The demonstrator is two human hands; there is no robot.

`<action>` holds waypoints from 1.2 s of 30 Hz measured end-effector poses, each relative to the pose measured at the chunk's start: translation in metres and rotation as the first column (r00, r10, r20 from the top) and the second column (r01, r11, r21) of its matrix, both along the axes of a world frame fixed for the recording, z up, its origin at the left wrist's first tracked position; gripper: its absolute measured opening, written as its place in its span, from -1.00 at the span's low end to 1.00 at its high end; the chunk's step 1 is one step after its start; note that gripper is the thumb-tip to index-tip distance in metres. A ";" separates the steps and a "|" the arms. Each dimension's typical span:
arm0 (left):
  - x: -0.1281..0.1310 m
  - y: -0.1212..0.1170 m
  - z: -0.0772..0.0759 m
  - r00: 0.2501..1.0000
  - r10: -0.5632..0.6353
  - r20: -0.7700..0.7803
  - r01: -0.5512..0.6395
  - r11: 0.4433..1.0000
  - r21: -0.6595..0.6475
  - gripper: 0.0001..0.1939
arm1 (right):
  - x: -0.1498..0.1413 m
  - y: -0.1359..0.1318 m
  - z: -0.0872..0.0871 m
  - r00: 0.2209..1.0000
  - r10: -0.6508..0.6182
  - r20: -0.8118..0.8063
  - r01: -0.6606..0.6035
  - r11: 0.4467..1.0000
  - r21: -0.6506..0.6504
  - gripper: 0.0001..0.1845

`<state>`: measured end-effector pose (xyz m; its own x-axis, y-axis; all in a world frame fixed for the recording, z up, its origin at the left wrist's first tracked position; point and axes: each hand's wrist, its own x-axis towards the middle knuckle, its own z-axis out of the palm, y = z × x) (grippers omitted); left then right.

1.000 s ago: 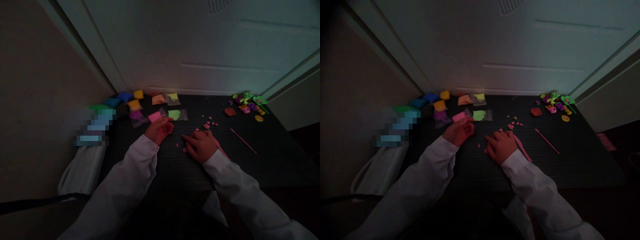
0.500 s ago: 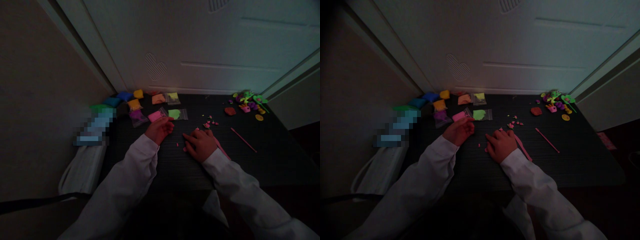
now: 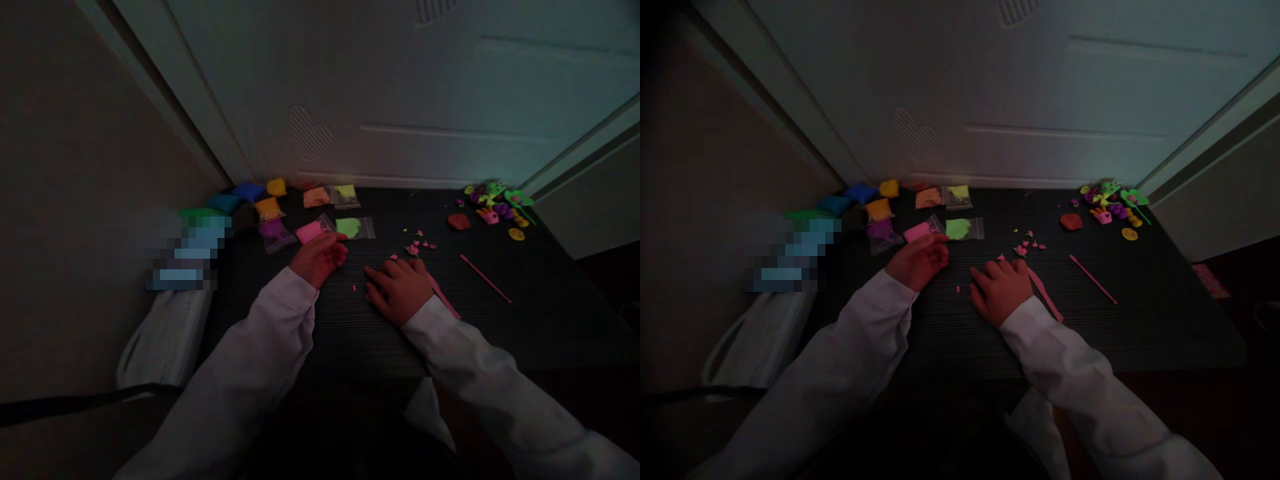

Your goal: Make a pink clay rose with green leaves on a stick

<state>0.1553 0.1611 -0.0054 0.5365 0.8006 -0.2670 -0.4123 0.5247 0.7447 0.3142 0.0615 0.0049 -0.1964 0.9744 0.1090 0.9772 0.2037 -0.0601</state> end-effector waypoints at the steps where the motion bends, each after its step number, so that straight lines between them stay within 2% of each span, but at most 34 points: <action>1: 0.000 0.000 0.000 1.000 -0.001 0.001 0.001 1.000 0.002 -0.79 | 0.000 0.000 0.000 1.000 -0.003 0.004 0.003 1.000 -0.001 -0.60; 11: -0.001 0.000 -0.001 1.000 -0.007 -0.001 0.007 1.000 0.003 -0.80 | 0.000 0.000 0.000 1.000 -0.008 0.006 0.008 1.000 0.005 -0.61; 22: -0.001 -0.001 0.001 1.000 -0.007 0.004 0.007 1.000 0.005 -0.81 | 0.006 0.001 -0.006 0.993 0.005 -0.120 0.005 0.997 0.080 -0.63; 29: 0.000 0.000 0.001 1.000 -0.011 0.000 0.011 1.000 0.000 -0.81 | 0.005 0.000 -0.005 0.997 0.007 -0.074 -0.005 0.999 0.036 -0.65; 36: 0.000 -0.001 0.001 1.000 -0.005 -0.010 0.005 1.000 0.001 -0.81 | 0.005 0.000 -0.005 0.997 0.010 -0.073 -0.006 0.999 0.054 -0.63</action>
